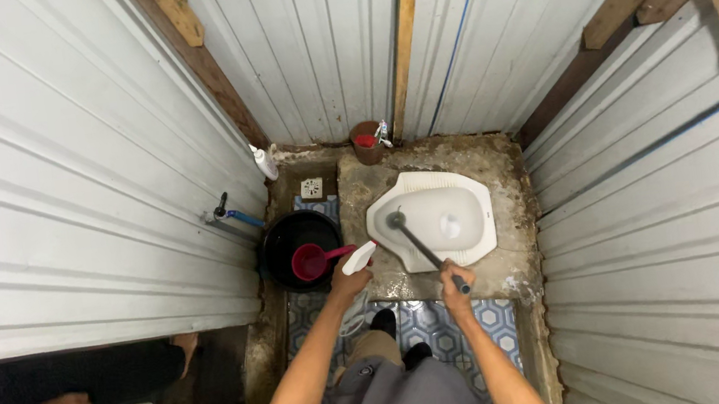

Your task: The person retrieves a spray bottle and a toilet brush, then repeatedly scrubs the interior of a white squat toilet bowl while holding the spray bottle. The person does not wipe the seat or exterior in this clip.

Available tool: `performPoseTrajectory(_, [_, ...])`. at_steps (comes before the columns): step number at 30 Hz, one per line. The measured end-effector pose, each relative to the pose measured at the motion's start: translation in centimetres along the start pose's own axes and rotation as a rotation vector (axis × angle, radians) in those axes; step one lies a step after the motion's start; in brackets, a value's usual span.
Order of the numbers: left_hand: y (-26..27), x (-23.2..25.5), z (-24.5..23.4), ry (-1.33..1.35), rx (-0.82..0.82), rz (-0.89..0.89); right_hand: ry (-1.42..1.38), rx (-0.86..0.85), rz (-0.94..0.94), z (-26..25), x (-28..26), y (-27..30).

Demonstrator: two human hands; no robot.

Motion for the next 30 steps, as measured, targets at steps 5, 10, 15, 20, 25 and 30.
performPoseTrajectory(5, [-1.4, -1.6, -0.7, 0.11, -0.098, 0.025, -0.069, 0.116, 0.041, -2.0, 0.5, -2.2])
performPoseTrajectory(10, [-2.0, -1.2, -0.2, -0.156, -0.017, -0.058, 0.004, 0.009, 0.089, -1.8, 0.6, -2.8])
performPoseTrajectory(15, [-1.9, -0.3, 0.8, -0.022, -0.069, 0.032, 0.027, 0.075, 0.071, -2.9, 0.4, -4.6])
performPoseTrajectory(20, [-2.2, -0.2, 3.8, -0.038, -0.091, 0.045, 0.009, -0.097, 0.042, -5.3, 0.6, -4.8])
performPoseTrajectory(25, [-0.7, -0.1, 7.8, 0.006, 0.104, -0.074, -0.151, -0.174, 0.098, -7.8, 0.9, -6.6])
performPoseTrajectory(30, [1.3, 0.7, 10.9, 0.218, 0.146, -0.028, -0.053, -0.299, 0.129, -10.4, 0.6, -8.7])
Point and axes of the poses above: each hand's wrist, its own y-axis away from the middle knuckle, its own z-axis out of the palm, x = y × z, the point moved 1 cm from there along -y, towards the middle knuckle, and after that the axes turned 10 degrees about z, right-handed, at the moved point
